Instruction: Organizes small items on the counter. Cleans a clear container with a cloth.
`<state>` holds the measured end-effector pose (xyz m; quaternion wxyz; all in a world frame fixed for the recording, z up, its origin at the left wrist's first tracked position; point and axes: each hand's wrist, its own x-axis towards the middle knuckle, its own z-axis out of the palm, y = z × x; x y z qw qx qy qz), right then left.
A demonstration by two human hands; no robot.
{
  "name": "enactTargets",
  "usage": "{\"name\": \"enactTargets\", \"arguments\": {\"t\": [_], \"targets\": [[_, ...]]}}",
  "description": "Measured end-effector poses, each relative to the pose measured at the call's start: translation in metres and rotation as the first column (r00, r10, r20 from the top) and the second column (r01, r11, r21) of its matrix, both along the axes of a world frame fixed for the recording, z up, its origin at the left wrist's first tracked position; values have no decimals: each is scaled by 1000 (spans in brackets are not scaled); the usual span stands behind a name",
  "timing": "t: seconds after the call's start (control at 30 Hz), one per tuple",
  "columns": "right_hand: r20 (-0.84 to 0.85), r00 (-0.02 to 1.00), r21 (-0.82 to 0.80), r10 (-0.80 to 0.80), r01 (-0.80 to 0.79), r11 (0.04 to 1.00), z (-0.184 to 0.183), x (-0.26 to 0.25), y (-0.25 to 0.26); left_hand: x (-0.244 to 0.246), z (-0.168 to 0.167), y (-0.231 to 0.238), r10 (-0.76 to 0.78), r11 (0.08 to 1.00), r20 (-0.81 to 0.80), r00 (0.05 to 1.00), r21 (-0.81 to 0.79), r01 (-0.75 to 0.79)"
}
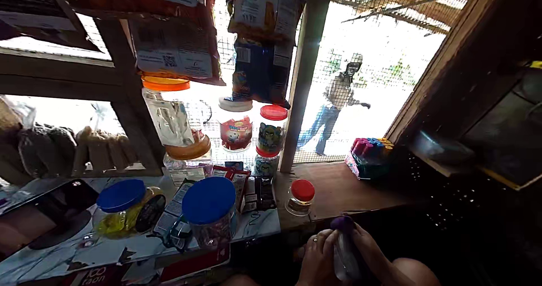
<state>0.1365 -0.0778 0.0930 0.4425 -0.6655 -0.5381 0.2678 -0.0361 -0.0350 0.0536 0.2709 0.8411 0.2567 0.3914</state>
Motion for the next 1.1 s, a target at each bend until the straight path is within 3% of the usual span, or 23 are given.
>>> {"name": "enactTargets", "arguments": {"t": [0.07, 0.17, 0.3, 0.37, 0.43, 0.5, 0.57, 0.63, 0.7, 0.77, 0.87, 0.93, 1.1], "targets": [[-263, 962, 20, -70, 78, 997, -7, 2, -6, 6, -15, 2, 44, 993, 167, 985, 102, -62], [-452, 892, 155, -24, 105, 982, -17, -8, -29, 7, -14, 4, 30, 997, 414, 910, -76, 2], [-411, 907, 327, 90, 54, 944, -63, -16, -45, 10, -14, 13, -64, 986, 588, 806, -88, 143], [-393, 917, 333, 69, 72, 940, -57, -23, -51, 14, -16, 14, -94, 971, 651, 753, -109, 214], [-414, 894, 432, 171, 28, 901, -58, -24, -48, 16, -16, 14, -89, 955, 702, 707, -142, 260], [-136, 928, 646, 346, -182, 741, -75, -10, -33, 16, -16, 13, -79, 944, 712, 698, -171, 282], [194, 951, 603, 242, -311, 735, -41, -14, -24, 16, -14, 13, -53, 933, 687, 725, -225, 281], [463, 882, 580, 83, -372, 724, -20, -13, -18, 16, -15, 12, -47, 923, 639, 767, -266, 279], [611, 791, 541, 16, -432, 722, -7, -6, -17, 16, -13, 12, -80, 915, 583, 809, -279, 291], [716, 697, 413, 25, -453, 790, 5, -5, -23, 14, -12, 10, -106, 922, 487, 867, -279, 269], [776, 607, 150, 170, -439, 886, 15, -17, -28, 12, -11, 6, -127, 932, 237, 963, -305, 198], [745, 621, 24, 245, -392, 920, 18, -28, -27, 14, -13, 2, -157, 921, 65, 986, -351, 170], [631, 722, 53, 283, -404, 913, 17, -20, -9, 9, -4, 5, -73, 943, -100, 992, -331, 36]]}}
